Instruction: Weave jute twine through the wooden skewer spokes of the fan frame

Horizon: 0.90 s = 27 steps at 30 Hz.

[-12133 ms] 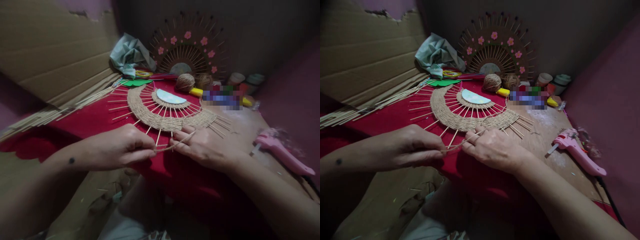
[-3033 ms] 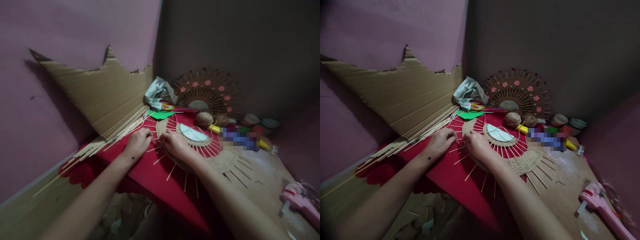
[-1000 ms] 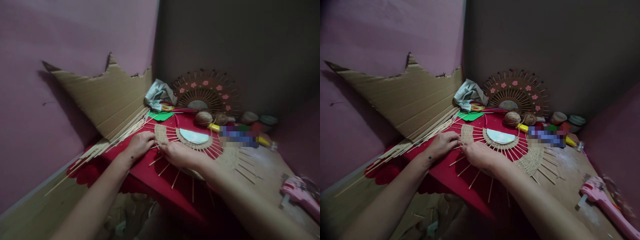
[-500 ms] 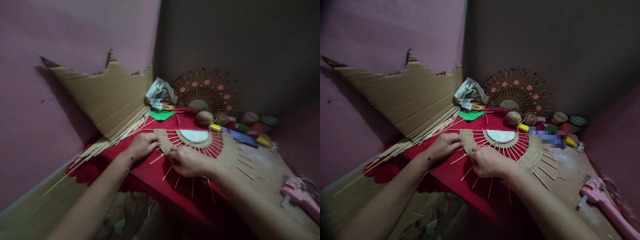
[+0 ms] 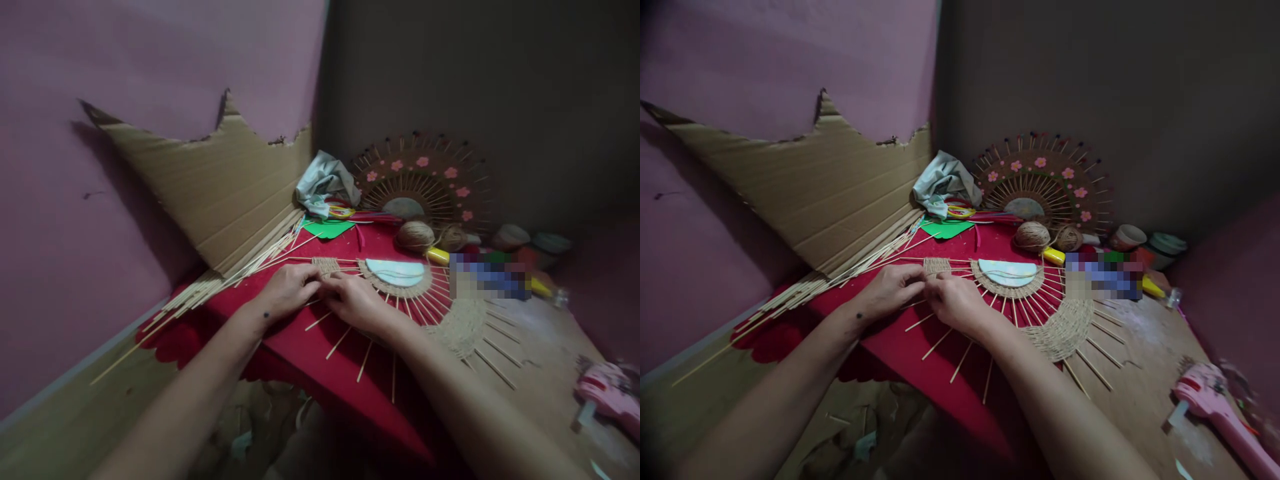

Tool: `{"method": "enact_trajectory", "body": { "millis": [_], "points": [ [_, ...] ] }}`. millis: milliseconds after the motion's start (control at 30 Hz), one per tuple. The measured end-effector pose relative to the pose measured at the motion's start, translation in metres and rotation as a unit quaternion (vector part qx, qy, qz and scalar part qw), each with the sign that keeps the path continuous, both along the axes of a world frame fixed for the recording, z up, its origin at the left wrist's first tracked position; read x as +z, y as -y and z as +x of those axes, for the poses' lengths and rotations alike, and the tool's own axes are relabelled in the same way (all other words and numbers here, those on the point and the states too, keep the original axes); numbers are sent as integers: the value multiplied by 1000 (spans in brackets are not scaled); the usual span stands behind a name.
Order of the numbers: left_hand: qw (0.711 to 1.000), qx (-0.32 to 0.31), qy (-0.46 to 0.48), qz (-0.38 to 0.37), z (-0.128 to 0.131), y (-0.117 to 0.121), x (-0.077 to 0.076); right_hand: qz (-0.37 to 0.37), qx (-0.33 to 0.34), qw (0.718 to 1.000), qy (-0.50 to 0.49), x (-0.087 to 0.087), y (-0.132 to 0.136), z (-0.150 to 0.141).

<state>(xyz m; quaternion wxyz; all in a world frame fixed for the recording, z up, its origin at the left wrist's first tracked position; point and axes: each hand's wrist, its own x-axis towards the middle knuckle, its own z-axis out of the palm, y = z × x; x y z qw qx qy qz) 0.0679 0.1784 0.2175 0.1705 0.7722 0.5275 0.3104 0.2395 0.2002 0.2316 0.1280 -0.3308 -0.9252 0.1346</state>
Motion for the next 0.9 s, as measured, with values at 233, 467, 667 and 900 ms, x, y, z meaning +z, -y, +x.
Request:
{"method": "enact_trajectory", "body": {
  "millis": [233,467,667,900],
  "points": [
    [998,43,39,-26,-6,9,2,-44,-23,994,-95,-10,2,6],
    [998,61,18,-2,-18,30,-7,90,-12,993,70,-7,7,0],
    [998,67,-7,-11,-23,47,-6,181,30,965,186,-3,11,-7],
    [998,43,-48,-5,-24,47,-5,198,26,965,171,-5,10,-3]
  ]
}}
